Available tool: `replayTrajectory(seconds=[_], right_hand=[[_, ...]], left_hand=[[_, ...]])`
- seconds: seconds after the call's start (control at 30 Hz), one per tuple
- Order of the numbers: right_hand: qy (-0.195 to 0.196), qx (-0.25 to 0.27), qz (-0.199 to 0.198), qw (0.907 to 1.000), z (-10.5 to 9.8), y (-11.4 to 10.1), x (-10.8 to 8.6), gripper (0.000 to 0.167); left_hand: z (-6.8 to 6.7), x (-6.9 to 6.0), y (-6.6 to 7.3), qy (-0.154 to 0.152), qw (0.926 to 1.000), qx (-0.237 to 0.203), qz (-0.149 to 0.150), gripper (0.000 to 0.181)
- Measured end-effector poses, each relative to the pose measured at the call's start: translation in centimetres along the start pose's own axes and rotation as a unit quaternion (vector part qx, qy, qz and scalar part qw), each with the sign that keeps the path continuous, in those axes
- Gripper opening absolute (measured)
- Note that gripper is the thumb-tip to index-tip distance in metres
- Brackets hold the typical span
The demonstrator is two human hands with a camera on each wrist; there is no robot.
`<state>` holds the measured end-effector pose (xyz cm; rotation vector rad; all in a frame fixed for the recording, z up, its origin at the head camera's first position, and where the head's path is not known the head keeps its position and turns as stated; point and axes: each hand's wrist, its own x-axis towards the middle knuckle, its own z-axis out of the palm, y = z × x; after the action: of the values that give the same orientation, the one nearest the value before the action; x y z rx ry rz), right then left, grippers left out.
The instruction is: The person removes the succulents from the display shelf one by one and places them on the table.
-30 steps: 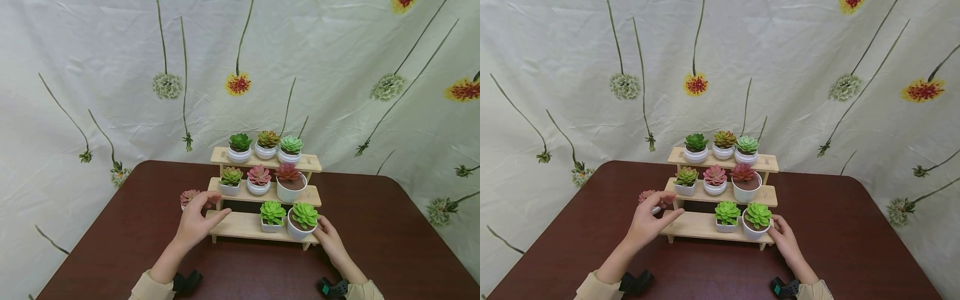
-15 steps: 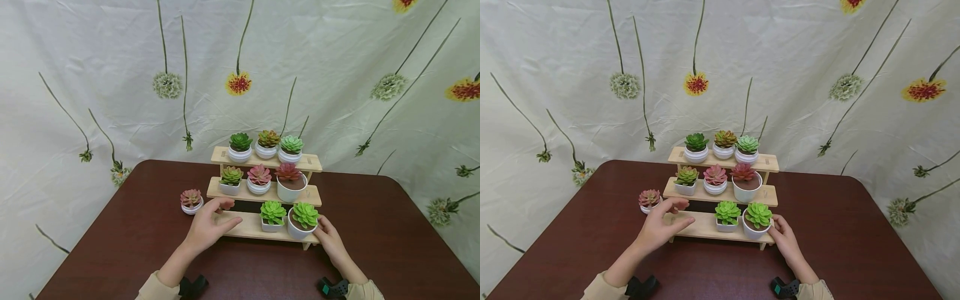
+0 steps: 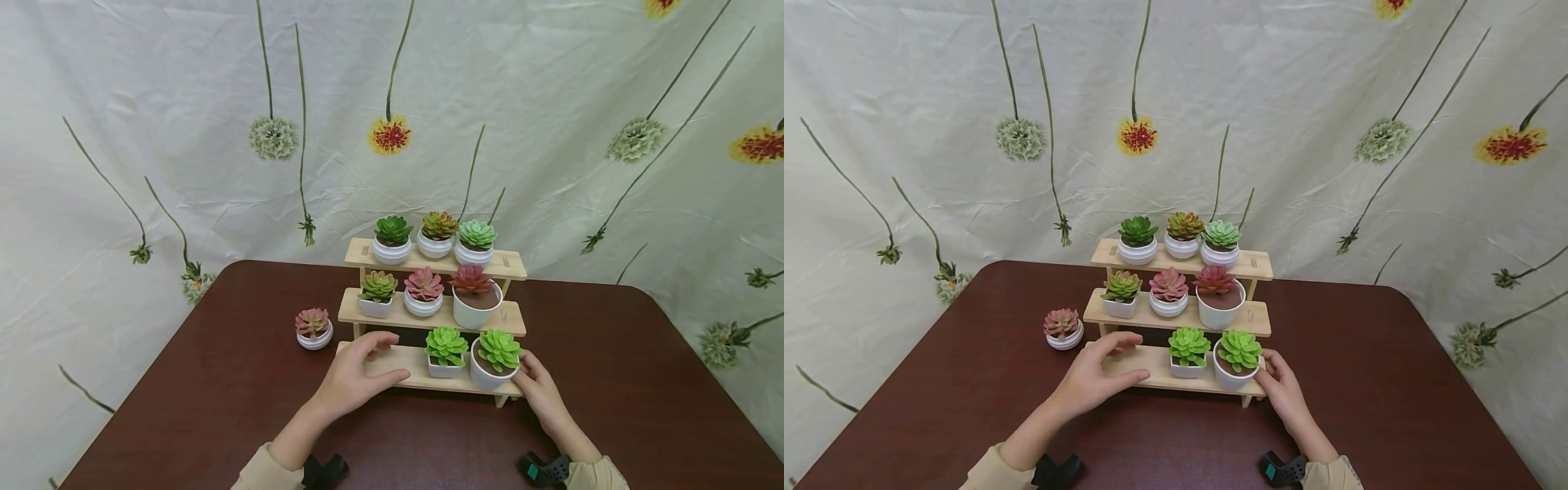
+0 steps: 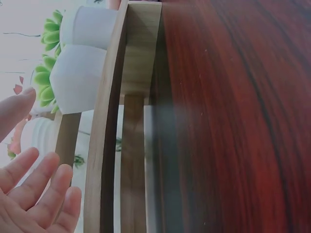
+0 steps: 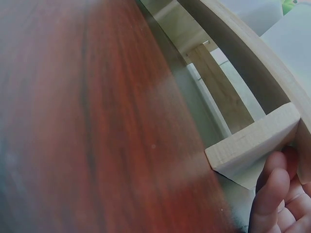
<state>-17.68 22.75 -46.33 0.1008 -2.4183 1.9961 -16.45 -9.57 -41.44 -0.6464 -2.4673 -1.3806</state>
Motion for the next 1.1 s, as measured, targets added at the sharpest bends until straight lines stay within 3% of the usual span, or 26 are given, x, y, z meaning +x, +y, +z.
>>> replayTrajectory(seconds=[0.37, 0.67, 1.1], right_hand=[[0.0, -0.005, 0.001, 1.0, 0.0, -0.1, -0.1, 0.024], [0.003, -0.007, -0.003, 1.0, 0.0, 0.0, 0.0, 0.022], [-0.002, -0.009, -0.004, 0.9999, 0.0, -0.1, -0.1, 0.023]], left_hand=[[1.1, 0.1, 0.1, -0.049, 0.9987, 0.002, -0.014, 0.06], [1.9, 0.3, 0.2, -0.042, 0.9991, 0.003, 0.01, 0.06], [3.1, 0.8, 0.4, -0.048, 0.9987, 0.005, 0.016, 0.058]])
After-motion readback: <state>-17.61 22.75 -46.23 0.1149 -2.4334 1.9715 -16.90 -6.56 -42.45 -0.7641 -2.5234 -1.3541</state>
